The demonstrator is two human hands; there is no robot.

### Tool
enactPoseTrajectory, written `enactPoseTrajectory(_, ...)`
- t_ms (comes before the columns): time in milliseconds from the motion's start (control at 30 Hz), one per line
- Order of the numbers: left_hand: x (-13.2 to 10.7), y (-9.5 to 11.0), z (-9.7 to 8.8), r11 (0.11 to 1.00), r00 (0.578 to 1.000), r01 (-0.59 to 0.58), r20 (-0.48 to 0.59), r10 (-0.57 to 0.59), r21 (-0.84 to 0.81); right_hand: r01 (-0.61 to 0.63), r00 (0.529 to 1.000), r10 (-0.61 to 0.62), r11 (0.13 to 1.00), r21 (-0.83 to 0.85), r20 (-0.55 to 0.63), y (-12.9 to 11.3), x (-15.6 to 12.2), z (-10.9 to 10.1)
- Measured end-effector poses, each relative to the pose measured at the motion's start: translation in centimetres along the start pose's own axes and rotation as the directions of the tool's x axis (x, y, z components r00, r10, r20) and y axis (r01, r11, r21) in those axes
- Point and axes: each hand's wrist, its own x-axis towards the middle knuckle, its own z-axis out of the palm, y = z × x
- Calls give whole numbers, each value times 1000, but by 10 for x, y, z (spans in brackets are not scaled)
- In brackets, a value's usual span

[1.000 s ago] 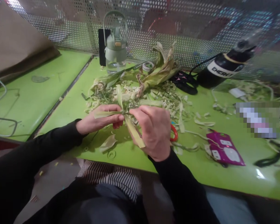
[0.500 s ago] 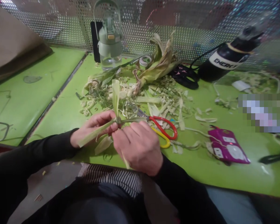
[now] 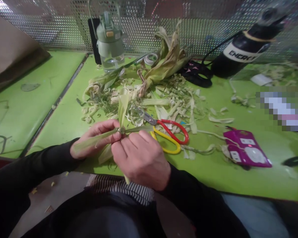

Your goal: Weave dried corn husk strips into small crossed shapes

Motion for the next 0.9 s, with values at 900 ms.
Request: enactPoseTrajectory(900, 12, 7, -21, 972, 981, -18, 191, -28, 234, -647, 576, 666, 17, 762, 474, 27, 0, 11)
